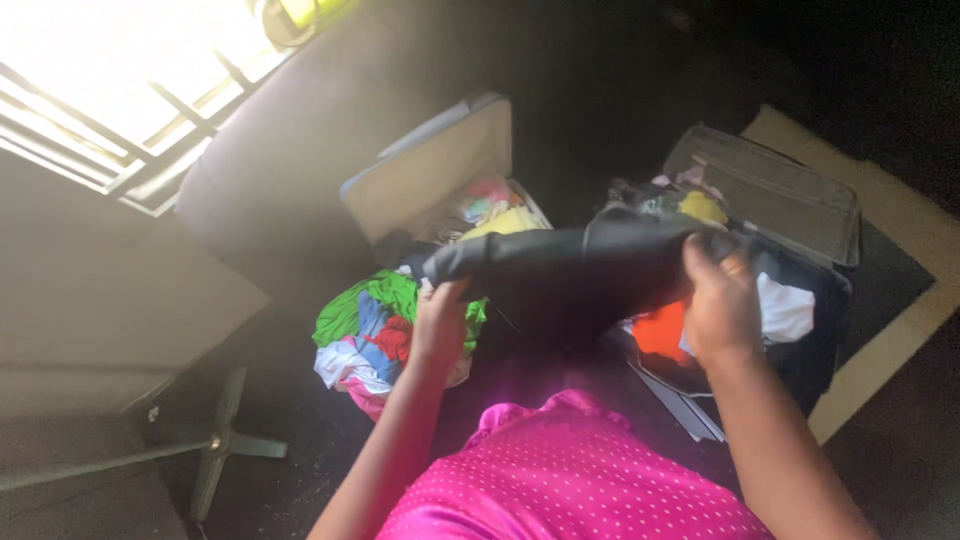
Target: Sorting and packing various items of clothing and a stuffed animal into a suitcase.
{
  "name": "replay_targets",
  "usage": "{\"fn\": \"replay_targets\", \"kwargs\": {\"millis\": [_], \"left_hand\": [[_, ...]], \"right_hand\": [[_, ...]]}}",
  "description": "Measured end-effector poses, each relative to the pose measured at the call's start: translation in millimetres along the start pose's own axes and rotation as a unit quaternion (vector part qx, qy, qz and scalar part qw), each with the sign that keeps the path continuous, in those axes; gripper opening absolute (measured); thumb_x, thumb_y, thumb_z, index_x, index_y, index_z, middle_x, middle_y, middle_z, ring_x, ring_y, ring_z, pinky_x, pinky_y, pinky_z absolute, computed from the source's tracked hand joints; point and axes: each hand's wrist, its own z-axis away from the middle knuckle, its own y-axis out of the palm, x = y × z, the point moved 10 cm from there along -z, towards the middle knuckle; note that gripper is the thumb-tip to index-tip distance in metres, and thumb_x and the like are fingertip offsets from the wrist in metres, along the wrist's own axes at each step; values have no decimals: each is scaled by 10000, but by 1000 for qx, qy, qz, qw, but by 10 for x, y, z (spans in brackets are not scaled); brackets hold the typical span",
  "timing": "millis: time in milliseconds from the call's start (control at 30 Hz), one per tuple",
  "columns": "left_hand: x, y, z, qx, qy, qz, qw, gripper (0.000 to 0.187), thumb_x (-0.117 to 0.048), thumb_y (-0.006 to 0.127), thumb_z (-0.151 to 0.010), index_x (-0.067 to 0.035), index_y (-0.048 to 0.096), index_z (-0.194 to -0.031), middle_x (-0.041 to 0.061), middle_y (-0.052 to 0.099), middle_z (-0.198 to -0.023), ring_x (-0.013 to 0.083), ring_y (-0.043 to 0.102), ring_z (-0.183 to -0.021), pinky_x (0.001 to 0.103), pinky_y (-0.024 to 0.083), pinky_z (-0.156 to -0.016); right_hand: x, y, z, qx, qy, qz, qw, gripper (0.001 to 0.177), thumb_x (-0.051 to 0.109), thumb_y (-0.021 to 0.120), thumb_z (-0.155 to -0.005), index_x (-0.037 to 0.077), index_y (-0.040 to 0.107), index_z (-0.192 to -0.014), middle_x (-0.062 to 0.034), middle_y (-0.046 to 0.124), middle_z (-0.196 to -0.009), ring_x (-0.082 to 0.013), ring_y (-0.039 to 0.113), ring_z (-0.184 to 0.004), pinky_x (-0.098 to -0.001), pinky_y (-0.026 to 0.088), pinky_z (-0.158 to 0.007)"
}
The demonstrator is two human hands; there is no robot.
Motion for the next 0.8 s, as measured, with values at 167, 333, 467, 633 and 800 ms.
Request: {"fn": "replay_targets", "kwargs": {"millis": [167, 333, 467, 633, 800], "left_hand": [[-159, 204, -49, 79, 1, 30, 996, 313, -117, 588, -948, -12, 637, -1239, 60, 721, -1165, 157, 683, -1090, 314, 536, -999], [-153, 303, 37, 114, -63, -58, 990, 313, -153, 659, -994, 0, 640, -1266, 55, 684, -1070, 157, 636, -949, 320, 528, -845], [-392, 879, 138, 177, -23, -226, 958, 478, -129, 745, -854, -44, 574, -1292, -17, 669, -1110, 86, 614, -1009, 258, 502, -910], [534, 54, -120, 119, -75, -298, 944, 372, -197, 631, -1000, 32, 672, -1290, 62, 694, -1068, 146, 603, -933, 326, 497, -820], [-74, 780, 268, 5, -263, 109, 959, 401, -375, 540, -981, -62, 577, -1230, 100, 721, -1137, 244, 728, -990, 438, 586, -917]], "right_hand": [[-173, -1115, -285, -69, -53, 247, 965, 376, 238, 589, -1171, -99, 645, -1014, -181, 562, -861, -242, 394, -794, -427, 312, -770], [647, -430, -5, 19, -122, 85, 989, 217, 251, 638, -1111, 71, 688, -1221, -55, 706, -1223, -154, 650, -1135, -310, 487, -1055], [686, -473, 79, -11, -65, 71, 995, 302, 344, 644, -1035, 126, 696, -1238, -22, 718, -1190, -157, 668, -1090, -335, 503, -1005], [519, -822, 138, 6, -71, 113, 991, 348, 380, 668, -1091, 64, 683, -1235, -65, 699, -1190, -188, 605, -1113, -373, 450, -1078], [947, -472, 336, 16, -10, -17, 1000, 437, 424, 721, -937, 134, 670, -1259, -50, 695, -1266, -245, 649, -1227, -484, 474, -1125]]}}
